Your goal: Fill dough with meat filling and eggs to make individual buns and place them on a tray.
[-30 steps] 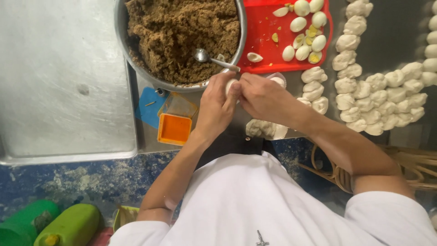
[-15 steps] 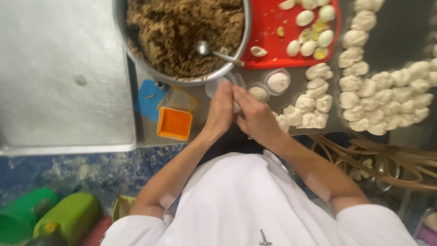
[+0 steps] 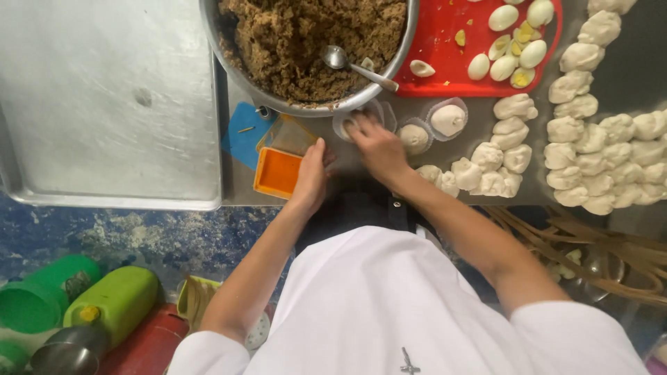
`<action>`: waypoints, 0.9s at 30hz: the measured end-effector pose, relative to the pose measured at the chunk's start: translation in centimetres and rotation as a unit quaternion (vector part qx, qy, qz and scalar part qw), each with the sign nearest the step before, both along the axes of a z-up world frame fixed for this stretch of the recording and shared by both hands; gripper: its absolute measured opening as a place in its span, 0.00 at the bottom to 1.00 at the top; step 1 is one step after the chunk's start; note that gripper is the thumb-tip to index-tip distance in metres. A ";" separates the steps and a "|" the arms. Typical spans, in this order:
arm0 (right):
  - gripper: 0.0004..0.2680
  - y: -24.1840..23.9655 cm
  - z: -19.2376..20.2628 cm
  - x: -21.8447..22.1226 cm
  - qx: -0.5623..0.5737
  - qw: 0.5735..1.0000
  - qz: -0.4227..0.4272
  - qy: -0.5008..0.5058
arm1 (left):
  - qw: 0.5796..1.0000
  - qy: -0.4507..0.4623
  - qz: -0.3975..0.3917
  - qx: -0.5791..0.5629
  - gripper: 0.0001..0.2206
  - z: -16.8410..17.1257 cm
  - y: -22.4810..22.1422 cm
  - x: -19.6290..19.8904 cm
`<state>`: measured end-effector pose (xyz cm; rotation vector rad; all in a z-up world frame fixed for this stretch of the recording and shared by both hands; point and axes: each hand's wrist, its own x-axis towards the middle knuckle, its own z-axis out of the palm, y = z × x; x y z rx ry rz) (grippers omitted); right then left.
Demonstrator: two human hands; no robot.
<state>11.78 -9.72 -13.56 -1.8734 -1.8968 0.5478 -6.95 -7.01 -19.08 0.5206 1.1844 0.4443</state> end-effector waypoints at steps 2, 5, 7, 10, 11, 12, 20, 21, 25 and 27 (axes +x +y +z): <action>0.17 1.1 -1.9 -0.7 0.052 0.990 0.029 -0.124 | 0.997 0.016 0.043 -0.059 0.29 -2.7 -0.3 1.0; 0.17 1.6 -2.8 -0.7 0.008 1.000 -0.007 0.002 | 0.991 -0.052 0.079 -0.095 0.30 -2.8 1.2 3.2; 0.17 1.8 -1.7 -0.4 -0.045 0.991 -0.033 0.123 | 0.983 -0.122 0.094 -0.105 0.29 -0.5 2.9 3.6; 0.17 1.3 0.8 1.1 -0.125 0.949 -0.073 0.279 | 0.959 -0.227 0.115 -0.123 0.28 1.1 4.2 4.2; 0.17 0.7 1.9 1.7 -0.151 0.931 -0.090 0.319 | 0.949 -0.259 0.122 -0.129 0.27 1.4 4.2 4.2; 0.17 0.0 2.8 1.6 -0.155 0.929 -0.094 0.321 | 0.950 -0.256 0.121 -0.135 0.27 1.2 3.9 3.6; 0.26 -4.9 -0.1 0.3 -0.082 0.996 0.022 0.019 | 0.985 -0.111 0.133 -0.008 0.23 2.7 3.7 0.8; 0.26 -5.1 0.3 0.8 -0.087 0.996 0.014 0.016 | 0.985 -0.114 0.127 -0.014 0.23 2.1 4.4 1.0; 0.20 -8.0 0.8 4.3 -0.023 0.999 -0.021 0.037 | 0.977 -0.112 0.180 0.033 0.14 0.3 5.9 1.2; 0.14 -10.0 0.6 7.6 -0.043 0.993 -0.073 0.080 | 0.975 -0.107 0.190 0.035 0.13 0.4 6.3 1.7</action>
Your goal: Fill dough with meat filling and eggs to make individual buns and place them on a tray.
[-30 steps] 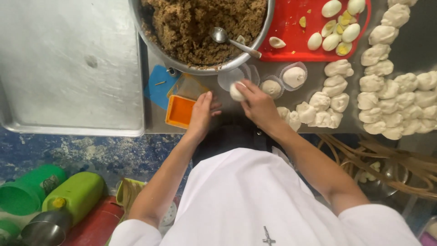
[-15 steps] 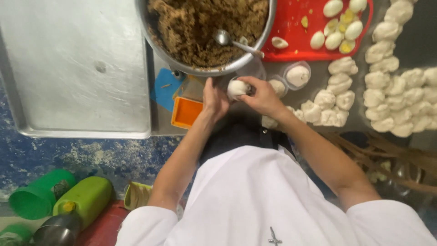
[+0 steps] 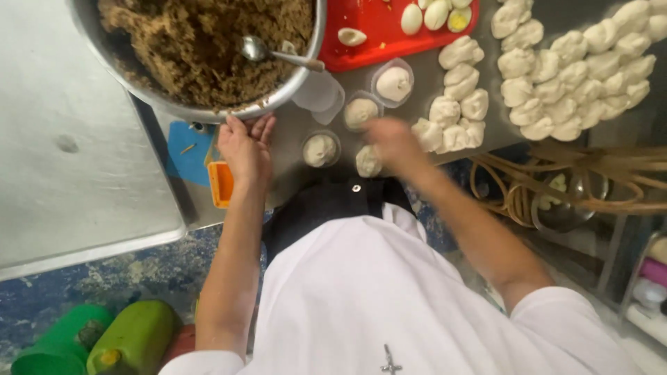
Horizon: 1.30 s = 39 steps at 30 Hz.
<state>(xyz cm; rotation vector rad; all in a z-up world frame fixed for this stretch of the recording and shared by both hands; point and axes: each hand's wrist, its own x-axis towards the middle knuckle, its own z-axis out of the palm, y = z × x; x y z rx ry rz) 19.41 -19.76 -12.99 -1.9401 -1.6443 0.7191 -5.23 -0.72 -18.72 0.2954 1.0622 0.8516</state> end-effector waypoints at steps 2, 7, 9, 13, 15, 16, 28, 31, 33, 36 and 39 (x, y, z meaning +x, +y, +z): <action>0.15 -1.4 -0.1 3.8 -0.132 0.988 -0.074 0.019 | 1.000 0.005 0.011 -0.003 0.13 0.9 0.4 0.6; 0.18 -0.5 2.2 4.0 -0.240 0.963 0.066 -0.103 | 1.000 -0.008 0.005 0.009 0.15 2.1 2.6 2.2; 0.21 -0.2 2.5 3.3 -0.269 0.947 0.107 -0.136 | 1.000 -0.008 0.007 0.013 0.15 3.0 3.2 2.5; 0.16 -2.2 1.9 3.9 -0.237 0.933 0.189 -0.196 | 0.998 0.014 -0.056 0.008 0.17 4.6 2.8 1.6; 0.17 -3.4 2.9 5.0 -0.160 0.941 0.218 -0.204 | 0.994 0.038 -0.105 0.012 0.18 4.9 1.4 1.3; 0.14 -3.4 4.0 5.5 -0.240 0.960 0.114 -0.083 | 0.983 0.073 -0.166 0.028 0.19 5.2 0.5 0.9; 0.13 3.0 11.1 -2.6 -0.083 0.846 -0.234 0.472 | 0.901 -0.278 -0.303 0.136 0.39 14.1 -3.6 9.0; 0.12 5.0 13.1 -2.5 0.014 0.959 -0.122 0.253 | 0.891 -0.385 -0.230 0.064 0.38 16.2 -2.4 8.7; 0.14 6.0 12.3 -4.0 0.100 0.989 -0.099 0.043 | 0.895 -0.411 -0.170 -0.022 0.38 16.6 -2.4 8.2; 0.28 9.0 10.5 -8.1 0.256 0.951 -0.087 0.151 | 0.937 -0.316 -0.147 -0.004 0.40 16.2 -2.5 8.0; 0.25 12.9 15.5 -10.1 0.218 0.958 -0.092 -0.163 | 0.913 -0.195 -0.250 0.256 0.39 16.4 -2.5 7.6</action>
